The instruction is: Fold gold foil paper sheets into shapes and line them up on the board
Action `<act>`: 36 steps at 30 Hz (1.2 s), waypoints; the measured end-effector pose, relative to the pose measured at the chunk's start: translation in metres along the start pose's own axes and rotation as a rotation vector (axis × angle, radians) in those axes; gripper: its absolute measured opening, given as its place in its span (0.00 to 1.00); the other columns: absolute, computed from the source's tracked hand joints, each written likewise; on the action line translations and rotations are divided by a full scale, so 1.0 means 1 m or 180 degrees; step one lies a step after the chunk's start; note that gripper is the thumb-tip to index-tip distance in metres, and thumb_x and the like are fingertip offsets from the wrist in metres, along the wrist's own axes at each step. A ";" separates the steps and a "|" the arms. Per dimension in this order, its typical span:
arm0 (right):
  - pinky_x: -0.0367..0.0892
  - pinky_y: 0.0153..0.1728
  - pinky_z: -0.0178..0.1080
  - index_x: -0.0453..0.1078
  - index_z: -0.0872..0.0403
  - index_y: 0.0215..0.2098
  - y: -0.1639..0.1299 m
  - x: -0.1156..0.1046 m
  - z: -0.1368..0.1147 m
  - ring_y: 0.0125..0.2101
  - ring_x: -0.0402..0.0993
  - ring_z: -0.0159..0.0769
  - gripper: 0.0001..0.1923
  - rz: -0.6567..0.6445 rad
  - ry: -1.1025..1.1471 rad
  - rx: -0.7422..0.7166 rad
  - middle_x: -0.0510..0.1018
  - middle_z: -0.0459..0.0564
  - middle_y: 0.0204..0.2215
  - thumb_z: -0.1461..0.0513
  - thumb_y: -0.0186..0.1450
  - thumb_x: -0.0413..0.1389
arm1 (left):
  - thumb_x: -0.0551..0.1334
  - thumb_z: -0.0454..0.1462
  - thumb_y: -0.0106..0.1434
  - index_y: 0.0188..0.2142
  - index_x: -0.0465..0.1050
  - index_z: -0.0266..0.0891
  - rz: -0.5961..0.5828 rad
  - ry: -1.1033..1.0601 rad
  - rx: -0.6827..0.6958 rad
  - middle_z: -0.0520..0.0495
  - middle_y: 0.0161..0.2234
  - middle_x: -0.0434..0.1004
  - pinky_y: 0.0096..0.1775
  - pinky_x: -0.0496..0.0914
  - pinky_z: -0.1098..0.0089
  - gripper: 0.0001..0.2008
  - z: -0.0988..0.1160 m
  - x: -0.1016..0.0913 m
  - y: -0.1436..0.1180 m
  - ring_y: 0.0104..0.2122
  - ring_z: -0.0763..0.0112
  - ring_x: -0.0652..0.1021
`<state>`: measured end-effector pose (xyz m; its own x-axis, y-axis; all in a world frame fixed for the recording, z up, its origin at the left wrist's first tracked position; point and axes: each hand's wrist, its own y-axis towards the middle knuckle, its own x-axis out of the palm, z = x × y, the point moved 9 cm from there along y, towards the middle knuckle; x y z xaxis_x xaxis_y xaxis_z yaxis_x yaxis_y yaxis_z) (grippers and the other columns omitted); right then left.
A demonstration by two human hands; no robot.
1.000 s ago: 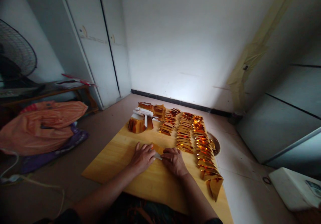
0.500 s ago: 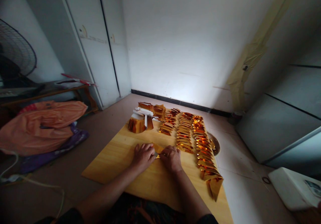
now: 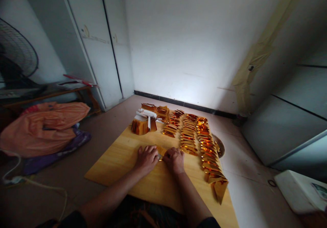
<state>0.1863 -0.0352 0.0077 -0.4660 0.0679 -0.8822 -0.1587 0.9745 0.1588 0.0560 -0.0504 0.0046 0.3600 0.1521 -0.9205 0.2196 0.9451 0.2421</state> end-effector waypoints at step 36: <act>0.56 0.41 0.37 0.76 0.47 0.34 -0.005 0.003 -0.012 0.41 0.68 0.37 0.09 0.0084 0.0042 -0.0785 0.77 0.46 0.39 0.64 0.63 0.54 | 0.60 0.32 0.57 0.31 0.72 0.45 0.0051 -0.0314 0.0578 0.52 0.47 0.71 0.54 0.53 0.52 0.05 0.002 -0.003 0.018 0.49 0.63 0.67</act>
<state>0.1749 -0.0421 0.0096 -0.4838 0.0882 -0.8707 -0.3534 0.8905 0.2865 0.0607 -0.0344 0.0127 0.4498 0.1291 -0.8838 0.3699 0.8737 0.3159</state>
